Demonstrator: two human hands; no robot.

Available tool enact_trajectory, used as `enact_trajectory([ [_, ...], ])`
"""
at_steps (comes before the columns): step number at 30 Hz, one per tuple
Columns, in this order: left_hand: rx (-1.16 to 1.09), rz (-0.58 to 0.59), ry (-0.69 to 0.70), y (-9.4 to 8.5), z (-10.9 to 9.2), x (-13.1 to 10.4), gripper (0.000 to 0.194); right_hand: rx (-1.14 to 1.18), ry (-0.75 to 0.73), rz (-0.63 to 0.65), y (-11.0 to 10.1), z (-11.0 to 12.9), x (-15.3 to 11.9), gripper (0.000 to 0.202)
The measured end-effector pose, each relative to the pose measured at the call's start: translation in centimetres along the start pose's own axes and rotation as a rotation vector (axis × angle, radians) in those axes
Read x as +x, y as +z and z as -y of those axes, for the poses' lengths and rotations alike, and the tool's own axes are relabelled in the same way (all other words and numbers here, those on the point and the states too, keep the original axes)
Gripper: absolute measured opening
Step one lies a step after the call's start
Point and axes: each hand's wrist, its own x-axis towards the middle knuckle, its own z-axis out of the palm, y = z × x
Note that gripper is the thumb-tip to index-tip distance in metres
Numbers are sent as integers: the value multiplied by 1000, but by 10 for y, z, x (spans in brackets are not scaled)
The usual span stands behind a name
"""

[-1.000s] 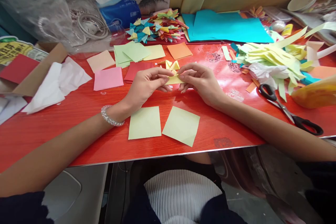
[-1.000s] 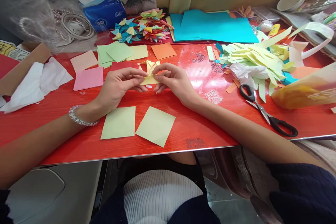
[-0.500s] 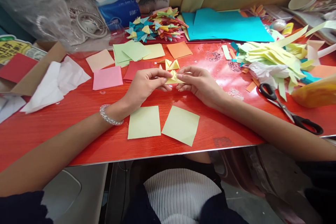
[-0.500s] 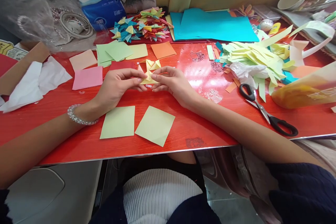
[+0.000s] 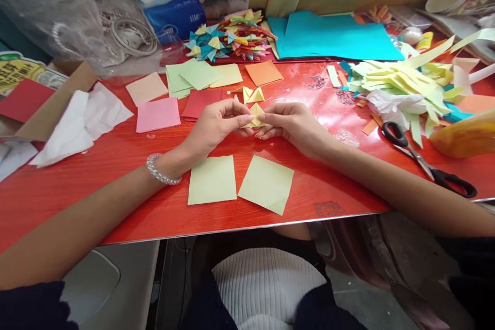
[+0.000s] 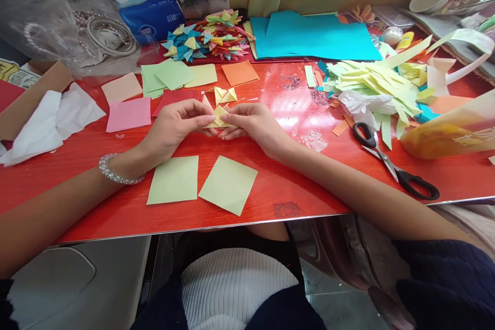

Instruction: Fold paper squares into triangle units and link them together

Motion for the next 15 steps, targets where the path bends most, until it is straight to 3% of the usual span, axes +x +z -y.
enact_trajectory([
  [8,-9,-5,2,1,-1,0,7,-40,-65,19,1,-1,-2,15],
  [15,27,-19,28,1,0,0,8,-34,6,14,2,1,-2,15],
])
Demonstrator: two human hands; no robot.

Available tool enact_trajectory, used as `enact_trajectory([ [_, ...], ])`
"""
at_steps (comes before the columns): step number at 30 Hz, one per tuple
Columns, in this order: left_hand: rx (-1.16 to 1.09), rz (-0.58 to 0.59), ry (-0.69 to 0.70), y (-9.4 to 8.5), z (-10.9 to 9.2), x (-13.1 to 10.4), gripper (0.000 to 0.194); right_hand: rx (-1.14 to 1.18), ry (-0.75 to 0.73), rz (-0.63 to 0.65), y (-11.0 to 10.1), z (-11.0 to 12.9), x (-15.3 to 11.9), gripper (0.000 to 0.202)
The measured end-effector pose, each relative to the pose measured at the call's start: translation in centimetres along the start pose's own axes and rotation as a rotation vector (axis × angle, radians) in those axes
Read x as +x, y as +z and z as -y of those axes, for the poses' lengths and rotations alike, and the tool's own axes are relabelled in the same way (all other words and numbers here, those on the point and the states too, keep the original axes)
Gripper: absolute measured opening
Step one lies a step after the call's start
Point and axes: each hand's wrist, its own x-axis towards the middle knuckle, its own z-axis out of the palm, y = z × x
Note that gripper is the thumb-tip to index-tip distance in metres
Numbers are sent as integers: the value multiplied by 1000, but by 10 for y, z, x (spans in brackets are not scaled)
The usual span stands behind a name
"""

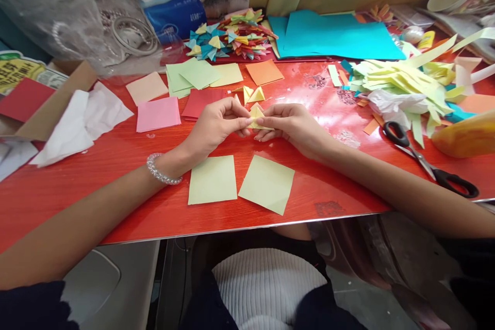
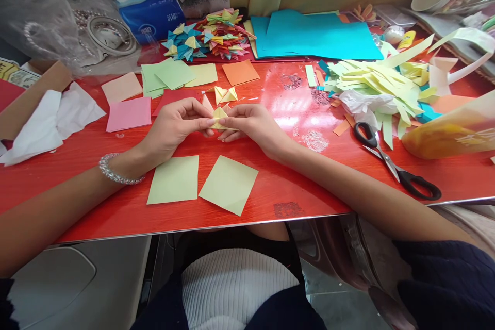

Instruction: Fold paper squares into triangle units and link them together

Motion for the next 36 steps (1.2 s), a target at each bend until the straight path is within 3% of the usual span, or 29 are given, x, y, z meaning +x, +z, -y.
enact_trajectory([
  [7,-10,-4,62,-2,5,2,11,-19,71,64,0,5,-1,18],
  [12,-30,-44,54,-2,8,3,25,-5,94,73,2,7,-2,16],
  [19,-116,-24,5,-4,9,5,27,-25,24,103,3,5,-5,17],
  [22,-123,-9,-31,-4,9,4,26,-60,-11,83,7,5,-8,19],
  [29,-96,-29,43,-2,10,4,16,-74,29,118,6,6,-7,20],
  [36,-159,55,-15,-5,7,4,5,-96,-96,87,5,0,-8,18],
])
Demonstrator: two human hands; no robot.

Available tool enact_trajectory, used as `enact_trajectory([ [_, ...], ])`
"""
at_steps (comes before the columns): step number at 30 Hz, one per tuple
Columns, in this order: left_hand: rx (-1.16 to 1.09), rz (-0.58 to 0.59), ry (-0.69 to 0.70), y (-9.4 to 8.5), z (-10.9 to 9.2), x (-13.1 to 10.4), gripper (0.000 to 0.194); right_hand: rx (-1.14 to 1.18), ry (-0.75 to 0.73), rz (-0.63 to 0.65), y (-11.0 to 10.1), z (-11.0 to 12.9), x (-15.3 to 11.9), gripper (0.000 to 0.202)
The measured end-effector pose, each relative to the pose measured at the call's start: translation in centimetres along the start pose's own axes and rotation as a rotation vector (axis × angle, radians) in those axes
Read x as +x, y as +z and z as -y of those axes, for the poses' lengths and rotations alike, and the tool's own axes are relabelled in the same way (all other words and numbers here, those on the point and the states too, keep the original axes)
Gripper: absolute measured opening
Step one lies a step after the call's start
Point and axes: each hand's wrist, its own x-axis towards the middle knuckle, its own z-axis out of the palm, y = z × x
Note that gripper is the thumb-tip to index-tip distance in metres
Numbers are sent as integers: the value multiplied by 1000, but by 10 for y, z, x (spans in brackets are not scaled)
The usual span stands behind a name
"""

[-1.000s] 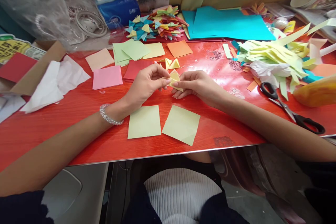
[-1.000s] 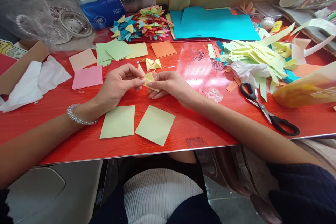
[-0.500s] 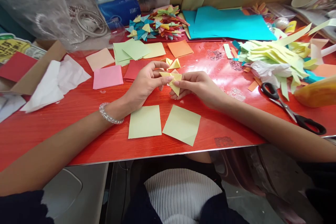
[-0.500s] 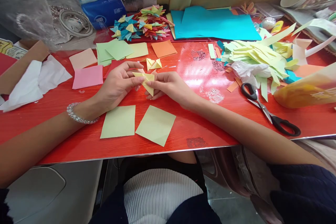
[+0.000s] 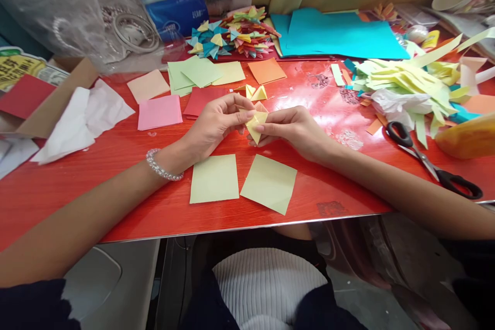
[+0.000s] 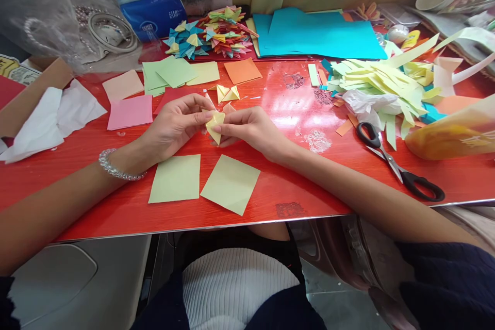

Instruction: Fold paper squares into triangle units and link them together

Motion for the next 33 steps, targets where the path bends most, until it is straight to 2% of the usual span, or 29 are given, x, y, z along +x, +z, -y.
enact_trajectory([
  [6,163,-81,121,3,-3,-1,9,-30,-58,-62,1,-1,0,16],
  [9,69,-98,77,3,-2,1,15,-29,-88,-79,-1,0,1,15],
  [12,-7,-64,48,1,-1,3,15,-24,-81,-86,-1,0,1,17],
  [20,54,-60,33,2,-2,0,17,-8,-9,-36,0,0,1,21],
  [25,1,-78,23,1,-2,1,6,-22,44,27,-1,2,2,16],
  [27,-9,-77,52,1,0,1,14,-16,41,44,-3,1,4,13],
  [30,-5,-68,75,0,1,1,14,48,-21,-10,-7,-3,7,11],
  [33,14,-69,65,1,1,0,15,97,-81,-78,-12,-7,10,18],
])
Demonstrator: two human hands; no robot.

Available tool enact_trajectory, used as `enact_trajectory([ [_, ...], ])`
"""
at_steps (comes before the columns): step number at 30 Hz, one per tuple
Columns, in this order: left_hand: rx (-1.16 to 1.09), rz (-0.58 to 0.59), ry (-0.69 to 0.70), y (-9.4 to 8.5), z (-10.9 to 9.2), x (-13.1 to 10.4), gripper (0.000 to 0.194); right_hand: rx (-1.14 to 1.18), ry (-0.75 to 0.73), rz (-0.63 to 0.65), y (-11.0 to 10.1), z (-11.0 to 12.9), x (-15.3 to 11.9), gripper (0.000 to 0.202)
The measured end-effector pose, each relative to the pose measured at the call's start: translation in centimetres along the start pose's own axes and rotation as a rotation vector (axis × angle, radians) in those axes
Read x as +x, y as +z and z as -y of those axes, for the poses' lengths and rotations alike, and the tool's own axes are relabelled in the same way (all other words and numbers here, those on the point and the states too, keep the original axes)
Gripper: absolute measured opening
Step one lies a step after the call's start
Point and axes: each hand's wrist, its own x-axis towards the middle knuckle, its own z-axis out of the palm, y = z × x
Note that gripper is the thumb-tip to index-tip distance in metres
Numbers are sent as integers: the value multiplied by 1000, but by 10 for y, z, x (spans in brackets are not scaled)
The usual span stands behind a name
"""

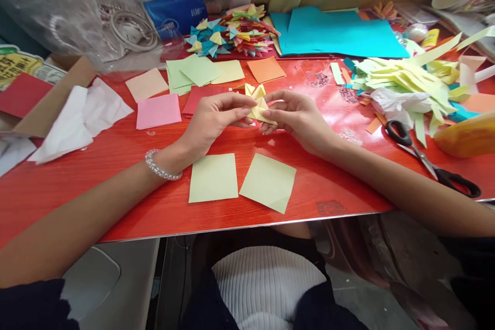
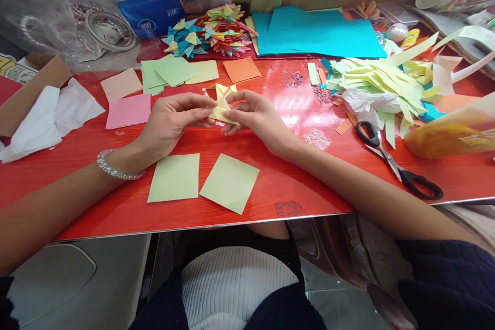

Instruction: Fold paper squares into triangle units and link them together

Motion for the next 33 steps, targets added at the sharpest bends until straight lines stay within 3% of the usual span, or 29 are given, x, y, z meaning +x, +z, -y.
enact_trajectory([
  [3,16,-3,-5,0,0,0,17,18,-43,-18,-2,-1,2,23],
  [22,60,2,-59,0,0,0,16,-111,-112,-67,-2,0,-1,11],
  [33,149,-31,-23,4,-3,-3,15,-103,-63,-89,1,1,-2,10],
])
